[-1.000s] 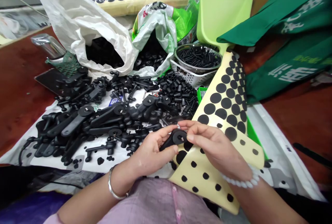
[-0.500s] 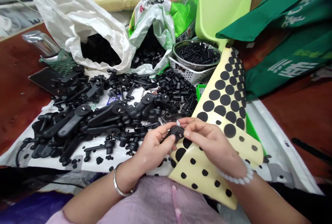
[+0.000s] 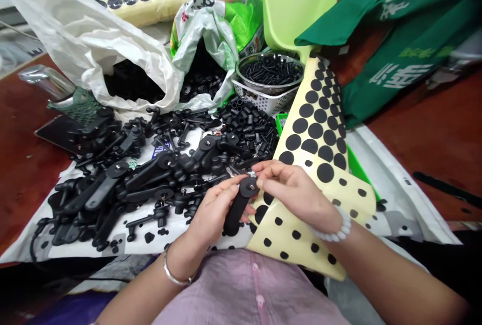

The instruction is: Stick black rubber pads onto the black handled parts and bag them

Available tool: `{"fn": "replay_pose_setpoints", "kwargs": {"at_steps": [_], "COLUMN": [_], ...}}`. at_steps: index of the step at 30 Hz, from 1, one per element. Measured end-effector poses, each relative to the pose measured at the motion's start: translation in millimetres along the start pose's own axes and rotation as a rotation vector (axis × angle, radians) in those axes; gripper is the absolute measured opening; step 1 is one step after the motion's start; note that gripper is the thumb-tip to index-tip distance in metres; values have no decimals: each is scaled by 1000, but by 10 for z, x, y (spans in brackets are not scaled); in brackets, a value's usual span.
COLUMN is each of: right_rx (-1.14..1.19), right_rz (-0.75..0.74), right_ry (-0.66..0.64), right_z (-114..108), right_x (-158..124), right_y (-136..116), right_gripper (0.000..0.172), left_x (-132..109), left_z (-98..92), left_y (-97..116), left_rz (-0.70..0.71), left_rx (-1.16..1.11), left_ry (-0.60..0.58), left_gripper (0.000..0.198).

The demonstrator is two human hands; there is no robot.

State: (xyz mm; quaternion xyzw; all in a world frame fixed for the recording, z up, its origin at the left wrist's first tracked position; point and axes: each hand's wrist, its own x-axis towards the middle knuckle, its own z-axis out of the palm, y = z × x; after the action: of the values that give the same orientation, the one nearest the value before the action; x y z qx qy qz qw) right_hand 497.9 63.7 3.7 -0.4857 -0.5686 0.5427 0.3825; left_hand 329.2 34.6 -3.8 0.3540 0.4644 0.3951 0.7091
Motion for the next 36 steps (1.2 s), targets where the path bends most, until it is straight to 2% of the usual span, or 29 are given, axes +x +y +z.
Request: {"fn": "replay_pose_setpoints", "kwargs": {"at_steps": [8,13,18,21,22,24,26,28,29,31,34,36], "right_rx": [-29,-224,-576,-666,-641,-524,-354,-229,-199,-183,-156,-148], "right_rz": [-110,-243,-439,-435,-384,-239,-141,-160,-205,-308,-397,-405], "right_ry": [50,152,309,394,380,257,69,-33,-19,97,285,337], "right_z": [58,120,173,145,135,128,142,156,153,115,-4,-83], "right_x": [-25,-58,-126,-123,-113,-86,-61,-44,-39,-36,-42,-54], "right_y": [61,89,74,49,39,17,-5,-21,-26,-27,-19,-16], "right_gripper": [17,15,15,22,29,34,27,19,17,13,10,10], "left_x": [34,35,39,33,30,26,31,42,46,50,53,57], "left_z": [25,40,28,21,22,27,25,2,-20,-82,-180,-209], "left_y": [-55,-82,-93,-76,-75,-81,-87,-72,-54,-10,20,-7], "left_rz": [25,45,114,149,161,185,191,198,232,408,756,871], "left_rx": [11,48,88,105,113,123,133,174,229,462,1028,1337], "left_ry": [74,127,161,186,186,166,136,117,123,161,268,342], "left_gripper": [50,55,54,50,49,47,44,41,38,34,30,30]}}
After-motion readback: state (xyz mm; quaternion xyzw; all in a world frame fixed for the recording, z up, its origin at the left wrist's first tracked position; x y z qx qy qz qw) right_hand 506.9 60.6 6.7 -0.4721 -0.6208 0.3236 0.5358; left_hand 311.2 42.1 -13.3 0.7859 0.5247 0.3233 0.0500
